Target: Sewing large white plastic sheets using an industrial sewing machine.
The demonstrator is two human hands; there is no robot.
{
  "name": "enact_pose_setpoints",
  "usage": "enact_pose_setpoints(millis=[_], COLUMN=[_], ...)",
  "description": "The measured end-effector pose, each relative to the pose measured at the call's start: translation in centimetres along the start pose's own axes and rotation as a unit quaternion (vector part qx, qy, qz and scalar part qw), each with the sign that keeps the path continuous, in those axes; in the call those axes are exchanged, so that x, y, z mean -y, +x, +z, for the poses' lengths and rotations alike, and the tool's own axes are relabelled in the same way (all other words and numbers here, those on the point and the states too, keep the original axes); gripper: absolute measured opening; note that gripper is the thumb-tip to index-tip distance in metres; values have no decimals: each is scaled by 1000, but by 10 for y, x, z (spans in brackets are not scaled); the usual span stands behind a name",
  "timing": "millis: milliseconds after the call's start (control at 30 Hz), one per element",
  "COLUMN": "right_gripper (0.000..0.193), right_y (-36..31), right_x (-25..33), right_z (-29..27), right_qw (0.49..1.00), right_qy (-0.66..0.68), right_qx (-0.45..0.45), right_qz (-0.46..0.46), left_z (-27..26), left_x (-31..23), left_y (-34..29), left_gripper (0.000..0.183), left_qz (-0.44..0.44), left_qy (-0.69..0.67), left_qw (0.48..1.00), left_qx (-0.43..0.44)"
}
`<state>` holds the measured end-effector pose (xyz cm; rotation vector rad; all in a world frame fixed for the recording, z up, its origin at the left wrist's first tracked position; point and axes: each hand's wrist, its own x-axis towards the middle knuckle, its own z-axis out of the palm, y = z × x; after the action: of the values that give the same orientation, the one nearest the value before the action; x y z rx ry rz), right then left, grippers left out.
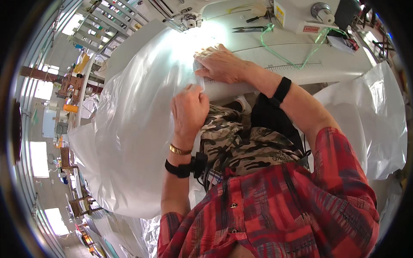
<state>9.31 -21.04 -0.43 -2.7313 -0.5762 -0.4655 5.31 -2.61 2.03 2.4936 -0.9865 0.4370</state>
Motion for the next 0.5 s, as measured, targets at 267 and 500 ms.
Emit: enact_pose_setpoints(millis=[267,500], right_gripper=[39,43], right_y=[3,2], right_x=[-4,3], right_z=[8,0], right_qw=[998,998], right_qy=[-13,39], right_qx=[-47,-33], right_qz=[-29,29], left_z=[19,-4], left_x=[18,47], left_y=[67,57], left_gripper=[14,28], left_qz=[-38,-71], left_qy=[62,-96], left_qw=[997,993], left_qx=[21,-11])
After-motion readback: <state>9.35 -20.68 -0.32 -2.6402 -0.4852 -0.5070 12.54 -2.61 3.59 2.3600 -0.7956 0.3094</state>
